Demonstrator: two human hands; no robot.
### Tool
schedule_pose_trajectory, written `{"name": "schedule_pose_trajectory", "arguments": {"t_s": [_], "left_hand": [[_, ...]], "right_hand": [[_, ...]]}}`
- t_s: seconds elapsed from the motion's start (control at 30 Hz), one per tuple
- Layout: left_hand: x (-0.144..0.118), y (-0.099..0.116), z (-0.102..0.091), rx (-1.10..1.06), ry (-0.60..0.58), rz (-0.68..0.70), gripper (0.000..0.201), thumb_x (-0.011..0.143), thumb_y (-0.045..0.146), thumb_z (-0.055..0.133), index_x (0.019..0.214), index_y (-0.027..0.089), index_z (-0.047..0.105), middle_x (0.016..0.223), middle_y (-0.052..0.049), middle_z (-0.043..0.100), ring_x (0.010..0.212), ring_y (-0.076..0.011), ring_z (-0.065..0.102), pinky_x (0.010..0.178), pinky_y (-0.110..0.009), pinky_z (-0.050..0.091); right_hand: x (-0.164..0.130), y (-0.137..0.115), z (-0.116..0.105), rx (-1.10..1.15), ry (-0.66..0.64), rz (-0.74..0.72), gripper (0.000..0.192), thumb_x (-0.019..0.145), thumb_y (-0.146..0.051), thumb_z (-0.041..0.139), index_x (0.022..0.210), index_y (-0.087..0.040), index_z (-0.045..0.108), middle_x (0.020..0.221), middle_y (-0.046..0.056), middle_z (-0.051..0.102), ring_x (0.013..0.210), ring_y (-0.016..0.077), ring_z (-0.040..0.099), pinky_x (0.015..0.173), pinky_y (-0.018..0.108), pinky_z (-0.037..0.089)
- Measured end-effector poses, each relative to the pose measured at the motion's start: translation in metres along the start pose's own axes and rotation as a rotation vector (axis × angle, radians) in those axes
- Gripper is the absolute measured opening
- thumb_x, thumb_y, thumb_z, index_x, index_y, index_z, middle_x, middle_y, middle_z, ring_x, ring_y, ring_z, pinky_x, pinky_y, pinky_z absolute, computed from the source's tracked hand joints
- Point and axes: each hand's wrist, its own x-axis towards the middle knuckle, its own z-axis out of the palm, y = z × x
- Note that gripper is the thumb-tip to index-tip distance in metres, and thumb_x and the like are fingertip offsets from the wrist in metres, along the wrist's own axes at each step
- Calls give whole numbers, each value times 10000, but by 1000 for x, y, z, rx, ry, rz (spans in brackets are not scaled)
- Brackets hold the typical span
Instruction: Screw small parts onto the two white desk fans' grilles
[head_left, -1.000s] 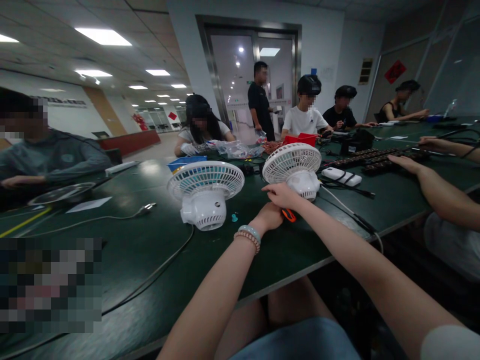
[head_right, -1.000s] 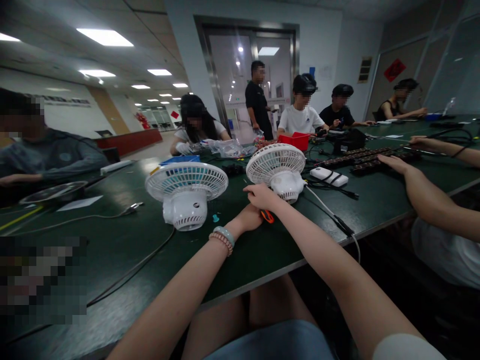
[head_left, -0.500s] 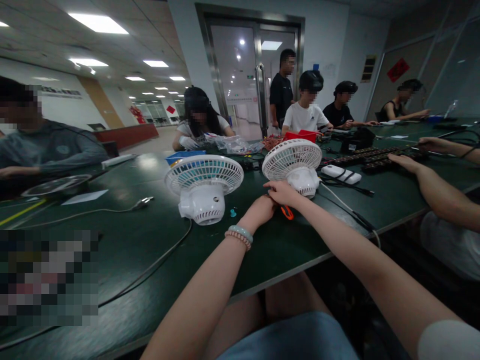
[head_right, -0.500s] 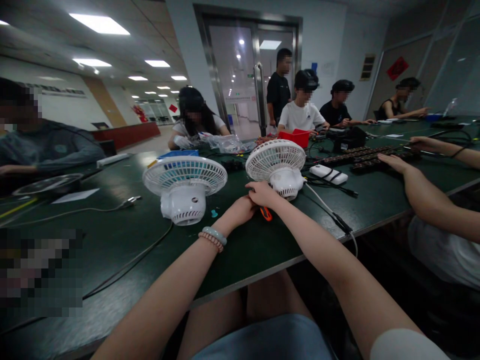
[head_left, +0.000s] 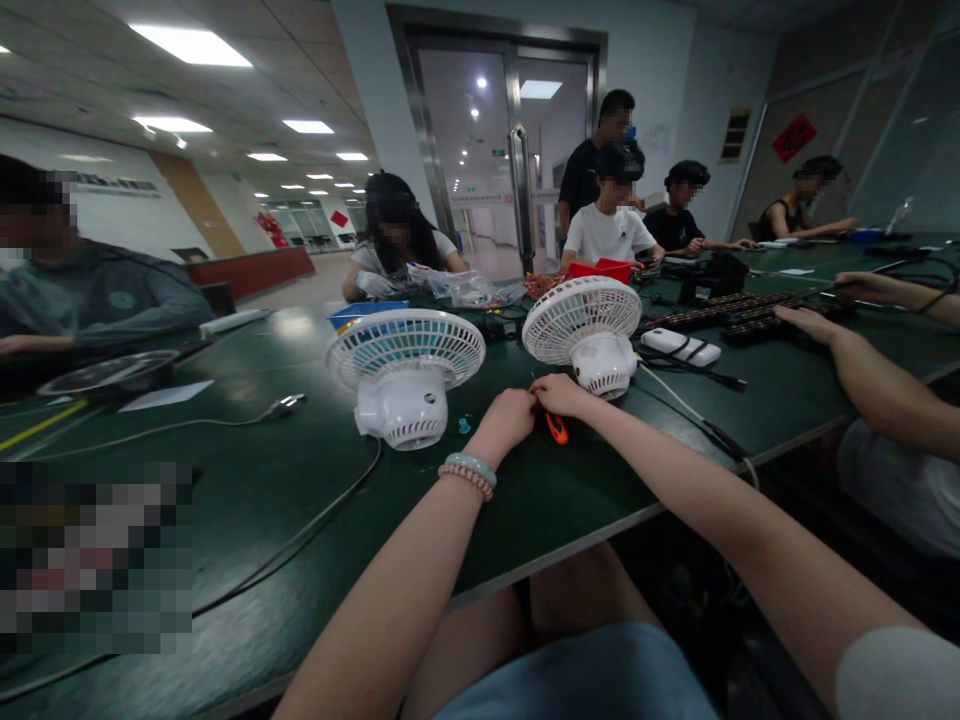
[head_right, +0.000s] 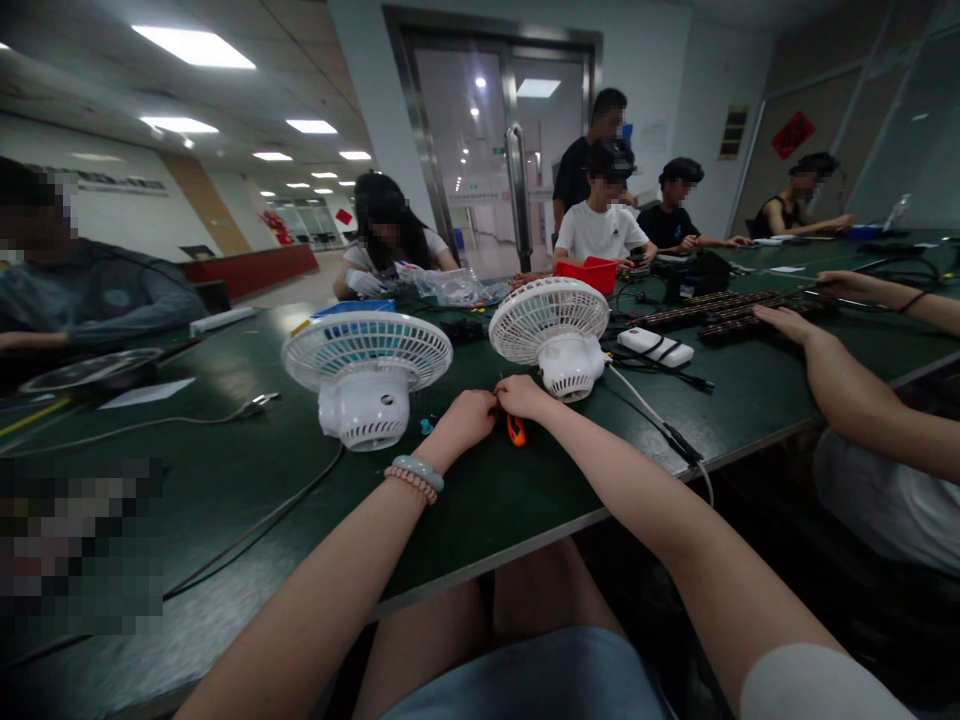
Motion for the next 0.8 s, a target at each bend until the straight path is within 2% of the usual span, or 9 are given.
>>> {"name": "schedule_pose_trajectory", "arguments": {"t_s": [0.33, 0.57, 0.8], "left_hand": [[-1, -1, 2, -64, 45, -27, 238, 767, 145, 473, 914, 160, 659, 899, -86, 667, 842, -181, 624, 795, -275, 472], [0, -2, 4, -73, 31, 7, 234, 763, 148, 469, 904, 155, 656, 890, -85, 670, 831, -183, 622, 789, -275, 469], [-2, -1, 2, -95, 58, -19, 240, 768, 153, 470, 941, 141, 635, 932, -102, 635, 846, -181, 609, 775, -263, 470]], "right_hand": [[-5, -1, -3, -140, -49, -77, 288, 798, -163, 416, 902, -181, 684, 957, 66, 679, 891, 178, 604, 730, 224, 418], [-8, -1, -5, -183, -12, -108, 274, 793, -163, 433, 871, -170, 695, 915, 82, 678, 856, 182, 597, 729, 232, 408], [-13, 0, -12, -199, 48, -120, 286, 797, -184, 439, 951, -162, 679, 958, 111, 647, 899, 192, 580, 767, 246, 408]]}}
